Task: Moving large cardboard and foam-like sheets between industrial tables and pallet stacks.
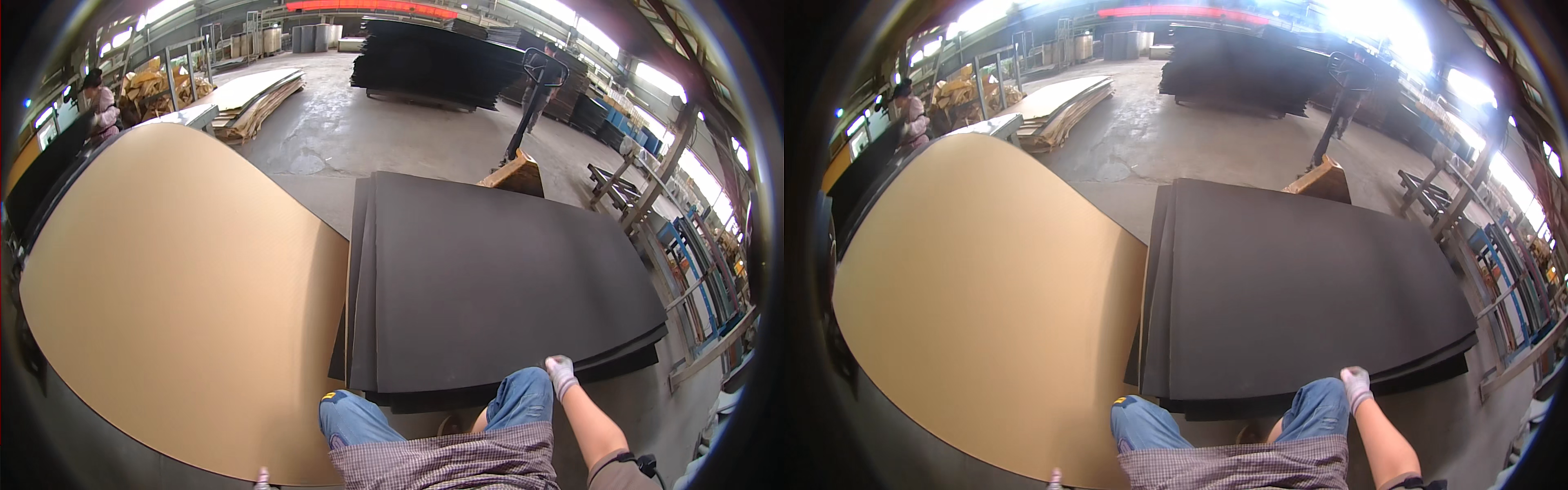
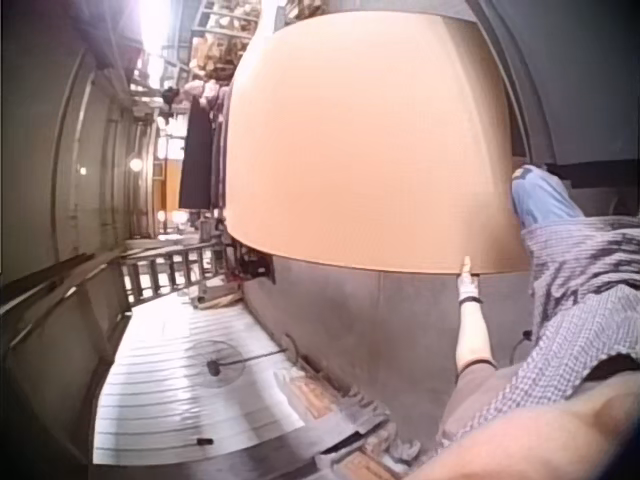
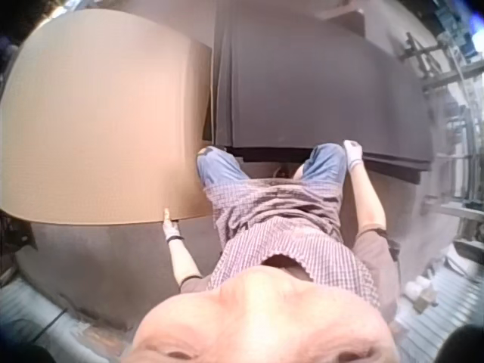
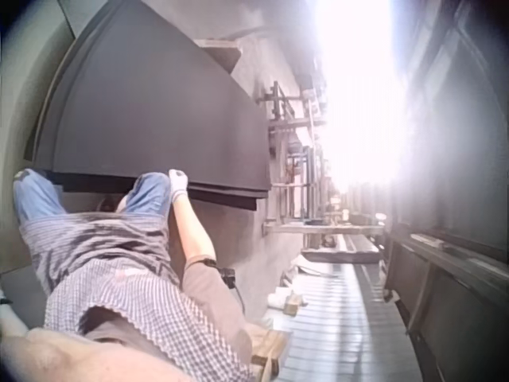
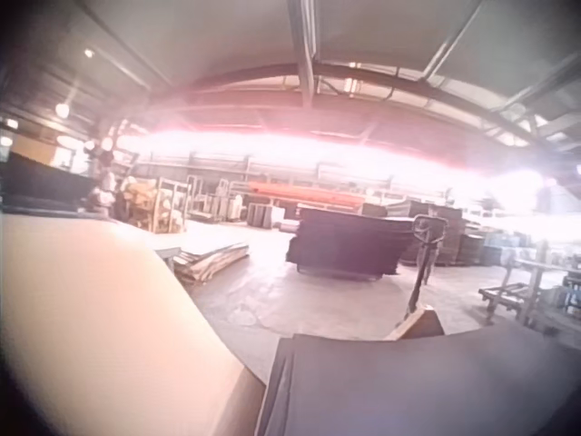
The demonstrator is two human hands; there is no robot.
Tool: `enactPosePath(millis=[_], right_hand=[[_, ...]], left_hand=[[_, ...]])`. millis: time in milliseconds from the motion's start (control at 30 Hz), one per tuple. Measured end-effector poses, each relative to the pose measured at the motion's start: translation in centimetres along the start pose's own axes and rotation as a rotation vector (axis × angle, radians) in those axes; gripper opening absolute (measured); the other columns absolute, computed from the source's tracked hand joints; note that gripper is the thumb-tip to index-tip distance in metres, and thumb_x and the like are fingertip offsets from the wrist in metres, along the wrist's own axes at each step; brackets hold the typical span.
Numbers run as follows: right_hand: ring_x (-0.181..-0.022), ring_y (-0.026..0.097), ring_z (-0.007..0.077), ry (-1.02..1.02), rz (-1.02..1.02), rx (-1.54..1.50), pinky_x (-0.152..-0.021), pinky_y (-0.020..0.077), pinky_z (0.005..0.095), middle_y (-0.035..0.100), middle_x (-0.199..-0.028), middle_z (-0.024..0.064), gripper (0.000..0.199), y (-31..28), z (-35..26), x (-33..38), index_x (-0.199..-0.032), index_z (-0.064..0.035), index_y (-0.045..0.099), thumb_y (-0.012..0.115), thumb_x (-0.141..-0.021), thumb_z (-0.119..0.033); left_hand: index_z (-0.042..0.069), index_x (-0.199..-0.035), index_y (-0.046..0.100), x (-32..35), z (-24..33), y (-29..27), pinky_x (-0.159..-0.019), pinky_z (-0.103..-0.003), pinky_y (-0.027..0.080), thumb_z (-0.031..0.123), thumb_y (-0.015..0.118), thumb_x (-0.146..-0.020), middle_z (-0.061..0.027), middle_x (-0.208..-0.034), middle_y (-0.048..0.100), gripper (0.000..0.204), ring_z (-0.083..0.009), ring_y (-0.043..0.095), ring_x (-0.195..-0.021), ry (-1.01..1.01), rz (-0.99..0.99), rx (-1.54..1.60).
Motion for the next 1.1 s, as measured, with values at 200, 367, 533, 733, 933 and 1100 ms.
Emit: enactPosePath(millis=[200,367,533,733,933,1100], right_hand=[[-0.081,0.061,0.0147,-0.518,-0.314,-0.282,-0.073,0.0481,0.0273,0.067,-0.088,0.0076,0.026,3.1,-22.4,5.7,-0.097,-0.0006,0.067,0.063,-0.083,-0.022],[-0.103,0.058,0.0287,-1.613,-0.710,-0.557,-0.089,0.0469,0.0357,0.060,-0.108,0.0144,0.025,2.4,-46.6,28.5,-0.097,-0.0098,0.067,0.074,-0.074,-0.017],[-0.137,0.026,0.0331,-2.557,0.437,0.094,-0.111,0.0072,0.0618,0.035,-0.145,0.0088,0.047,-3.2,-55.3,49.7,-0.128,-0.0094,0.053,0.053,-0.087,-0.030],[-0.131,0.032,0.0294,-2.146,0.423,0.132,-0.107,0.0205,0.0570,0.040,-0.140,0.0097,0.049,-16.1,-63.7,38.2,-0.130,-0.0050,0.049,0.051,-0.089,-0.033],[-0.124,0.039,0.0252,-1.424,0.478,0.074,-0.106,0.0258,0.0490,0.047,-0.133,0.0081,0.043,-31.7,-47.1,-2.1,-0.125,-0.0056,0.054,0.054,-0.089,-0.029],[-0.119,0.045,0.0216,-0.493,0.205,-0.363,-0.105,0.0302,0.0423,0.052,-0.128,0.0068,0.037,-22.9,-2.4,-16.8,-0.120,-0.0061,0.058,0.056,-0.089,-0.026]], left_hand=[[-0.004,-0.131,0.045,2.8,19.7,-5.1,-0.103,-0.041,0.036,0.034,0.062,-0.085,-0.0126,-0.138,0.045,0.063,-0.0261,0.046,-0.123,0.621,-0.182,0.230],[-0.003,-0.127,0.048,16.2,31.8,10.3,-0.093,-0.040,0.045,0.029,0.052,-0.089,-0.0166,-0.121,0.056,0.050,-0.0257,0.057,-0.105,1.234,-0.247,-0.136],[0.000,-0.129,0.044,28.0,25.7,29.2,-0.088,-0.046,0.047,0.034,0.050,-0.091,-0.0170,-0.108,0.060,0.051,-0.0309,0.060,-0.091,2.540,0.207,-1.120],[0.004,-0.136,0.033,50.4,18.6,37.1,-0.064,-0.037,0.053,0.009,0.062,-0.077,-0.0152,-0.098,0.059,0.066,-0.0303,0.064,-0.074,1.981,-0.809,-0.961],[0.008,-0.131,0.043,45.7,13.4,43.0,-0.061,-0.040,0.051,0.008,0.065,-0.073,-0.0130,-0.088,0.058,0.062,-0.0299,0.062,-0.073,1.978,-0.817,-1.130],[0.012,-0.122,0.050,41.8,5.1,43.2,-0.057,-0.034,0.051,0.012,0.055,-0.080,-0.0050,-0.083,0.058,0.043,-0.0201,0.062,-0.069,2.159,-0.952,-1.222]])
Point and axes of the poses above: each hand's wrist, its own x-axis away from the middle knuckle, its own y-axis out of the palm, z = x × y, the point moved 2 cm from there along -x, towards the middle knuckle
